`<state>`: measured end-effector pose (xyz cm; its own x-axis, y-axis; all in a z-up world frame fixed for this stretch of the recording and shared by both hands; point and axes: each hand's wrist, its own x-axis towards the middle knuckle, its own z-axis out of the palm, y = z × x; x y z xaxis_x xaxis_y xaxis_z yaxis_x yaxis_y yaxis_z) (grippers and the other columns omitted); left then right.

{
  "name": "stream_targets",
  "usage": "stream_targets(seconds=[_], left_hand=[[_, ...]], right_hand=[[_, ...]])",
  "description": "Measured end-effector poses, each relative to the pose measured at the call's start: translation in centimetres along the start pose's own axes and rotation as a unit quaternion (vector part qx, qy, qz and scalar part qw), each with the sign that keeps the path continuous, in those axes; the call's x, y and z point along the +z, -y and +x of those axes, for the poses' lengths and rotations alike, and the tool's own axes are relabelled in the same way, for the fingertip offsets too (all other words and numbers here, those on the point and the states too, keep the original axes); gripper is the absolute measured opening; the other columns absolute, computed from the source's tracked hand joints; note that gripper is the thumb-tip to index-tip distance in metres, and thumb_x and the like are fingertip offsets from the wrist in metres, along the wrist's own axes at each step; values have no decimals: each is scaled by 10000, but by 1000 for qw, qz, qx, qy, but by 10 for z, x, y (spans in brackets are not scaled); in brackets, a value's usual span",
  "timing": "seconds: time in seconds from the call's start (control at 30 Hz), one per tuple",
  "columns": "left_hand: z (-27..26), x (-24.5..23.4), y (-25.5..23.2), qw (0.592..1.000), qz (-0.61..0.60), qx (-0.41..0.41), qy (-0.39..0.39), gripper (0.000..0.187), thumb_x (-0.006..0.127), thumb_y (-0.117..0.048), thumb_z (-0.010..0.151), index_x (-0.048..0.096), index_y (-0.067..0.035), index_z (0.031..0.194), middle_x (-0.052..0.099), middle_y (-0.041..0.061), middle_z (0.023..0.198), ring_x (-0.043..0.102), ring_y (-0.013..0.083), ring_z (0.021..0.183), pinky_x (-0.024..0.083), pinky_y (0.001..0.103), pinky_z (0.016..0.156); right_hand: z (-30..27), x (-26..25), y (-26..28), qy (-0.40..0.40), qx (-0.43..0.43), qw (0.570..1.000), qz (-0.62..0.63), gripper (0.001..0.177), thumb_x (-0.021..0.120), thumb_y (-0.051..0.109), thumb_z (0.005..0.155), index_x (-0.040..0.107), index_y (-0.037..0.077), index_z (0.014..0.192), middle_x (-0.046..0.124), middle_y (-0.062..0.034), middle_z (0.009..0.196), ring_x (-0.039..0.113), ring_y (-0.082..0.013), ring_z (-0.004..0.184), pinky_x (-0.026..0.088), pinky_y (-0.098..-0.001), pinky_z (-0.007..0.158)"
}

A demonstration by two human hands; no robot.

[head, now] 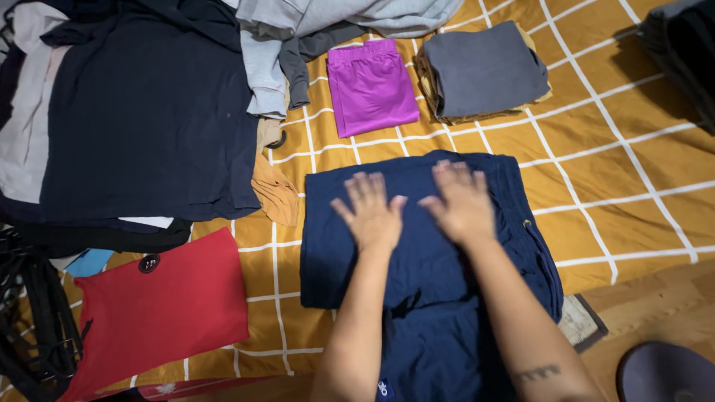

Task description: Folding various garments including shirts and shorts on a bed.

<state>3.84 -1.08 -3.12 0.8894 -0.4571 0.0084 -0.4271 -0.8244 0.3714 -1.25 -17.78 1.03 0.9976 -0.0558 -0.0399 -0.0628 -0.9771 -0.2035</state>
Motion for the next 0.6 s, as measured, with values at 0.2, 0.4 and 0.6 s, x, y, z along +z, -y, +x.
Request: stream_targets(seconds=[0.2,0.4,0.6], left_hand=[[15,-15,-21,955,93,-282,21,873,392,-611,1004,189,-12,1605,61,259,1677,-22,416,1553,-47,759,1089],[21,30,-45,994,40,0,-103,822,474,-585,957,292,-113,1605,198,130,1677,89,336,1553,-34,858,1072],[22,17,-47,996,56,-35,-56,857,492,-618,944,259,-121,1603,153,202,1687,64,374,1569,-34,828,1089]], right_hand=[[12,21,-44,-255,62,965,-13,443,668,316,991,657,67,1356,635,-126,1444,574,-254,1355,399,-438,1127],[46,-15,-38,-190,-7,981,36,333,800,292,859,756,81,1113,711,-109,1062,654,-327,1050,485,-461,937],[71,-53,-37,114,134,980,97,593,711,621,893,742,117,1205,730,-208,1163,665,-386,1122,519,-482,958]])
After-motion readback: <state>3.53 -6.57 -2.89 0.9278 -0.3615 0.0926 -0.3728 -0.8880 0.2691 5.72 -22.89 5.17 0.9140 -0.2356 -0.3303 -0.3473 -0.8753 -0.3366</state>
